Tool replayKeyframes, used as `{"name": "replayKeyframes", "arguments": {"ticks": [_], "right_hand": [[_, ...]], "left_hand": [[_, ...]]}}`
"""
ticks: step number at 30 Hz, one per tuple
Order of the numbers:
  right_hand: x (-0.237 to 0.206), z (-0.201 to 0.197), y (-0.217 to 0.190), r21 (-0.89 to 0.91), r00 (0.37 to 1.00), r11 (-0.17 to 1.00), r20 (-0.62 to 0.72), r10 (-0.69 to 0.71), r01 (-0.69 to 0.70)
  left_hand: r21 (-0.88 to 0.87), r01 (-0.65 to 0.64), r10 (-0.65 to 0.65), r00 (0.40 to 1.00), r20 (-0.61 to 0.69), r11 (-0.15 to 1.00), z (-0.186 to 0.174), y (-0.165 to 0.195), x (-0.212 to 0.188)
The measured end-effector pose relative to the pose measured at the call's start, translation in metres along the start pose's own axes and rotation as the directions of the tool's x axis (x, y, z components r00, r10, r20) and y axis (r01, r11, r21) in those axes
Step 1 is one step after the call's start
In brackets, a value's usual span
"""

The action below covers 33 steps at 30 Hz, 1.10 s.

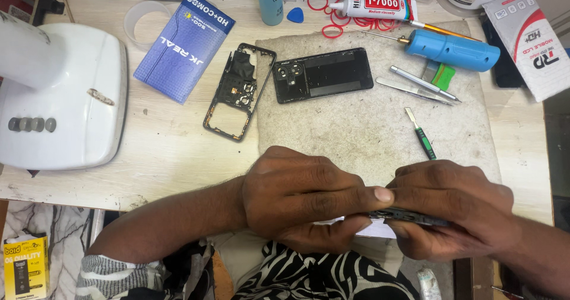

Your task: The person disassembles a smartphone at a repair workbench, prying open the back cover and lifting out the battery, then works on the internal components and presses the battery back into place. They reattach the back cover, press the edges closed, and finally hold the reassembled phone with its screen lit up.

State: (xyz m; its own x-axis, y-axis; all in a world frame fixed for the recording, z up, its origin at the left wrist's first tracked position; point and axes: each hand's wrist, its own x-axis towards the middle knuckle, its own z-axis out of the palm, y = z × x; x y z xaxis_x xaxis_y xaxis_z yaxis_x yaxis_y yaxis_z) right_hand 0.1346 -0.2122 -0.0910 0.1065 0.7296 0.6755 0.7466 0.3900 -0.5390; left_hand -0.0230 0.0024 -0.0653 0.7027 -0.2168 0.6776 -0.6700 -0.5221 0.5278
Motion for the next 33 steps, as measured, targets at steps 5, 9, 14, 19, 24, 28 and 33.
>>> {"name": "replayKeyframes", "arguments": {"ticks": [5, 9, 14, 19, 24, 28, 33], "right_hand": [[0.000, -0.001, -0.001, 0.011, 1.000, 1.000, -0.009, -0.001, 0.001], [-0.001, -0.002, 0.000, -0.005, 1.000, 1.000, 0.005, -0.002, 0.002], [-0.003, -0.002, 0.001, -0.020, 1.000, 1.000, 0.023, 0.014, -0.014], [-0.001, 0.000, 0.003, -0.007, 0.998, 1.000, 0.055, 0.014, -0.013], [0.006, 0.002, 0.005, 0.021, 1.000, 1.000, 0.026, 0.004, -0.004], [0.008, 0.003, 0.004, 0.046, 1.000, 0.998, 0.003, 0.030, -0.030], [0.009, 0.002, 0.004, 0.011, 0.999, 0.999, 0.001, 0.046, -0.046]], "left_hand": [[-0.065, 0.073, -0.074, 0.997, -0.018, 0.995, 0.002, 0.000, 0.002], [-0.107, 0.092, -0.097, 0.994, -0.044, 0.990, 0.003, 0.000, 0.003], [-0.194, 0.177, -0.183, 0.983, -0.015, 0.965, 0.003, -0.002, 0.000], [-0.149, 0.148, -0.159, 0.985, -0.063, 0.978, 0.008, -0.005, -0.005], [-0.150, 0.170, -0.185, 0.978, -0.091, 0.974, 0.012, -0.008, -0.008], [-0.160, 0.182, -0.198, 0.976, -0.090, 0.970, 0.011, -0.007, -0.008], [-0.155, 0.193, -0.208, 0.974, -0.091, 0.969, 0.008, -0.007, -0.006]]}}
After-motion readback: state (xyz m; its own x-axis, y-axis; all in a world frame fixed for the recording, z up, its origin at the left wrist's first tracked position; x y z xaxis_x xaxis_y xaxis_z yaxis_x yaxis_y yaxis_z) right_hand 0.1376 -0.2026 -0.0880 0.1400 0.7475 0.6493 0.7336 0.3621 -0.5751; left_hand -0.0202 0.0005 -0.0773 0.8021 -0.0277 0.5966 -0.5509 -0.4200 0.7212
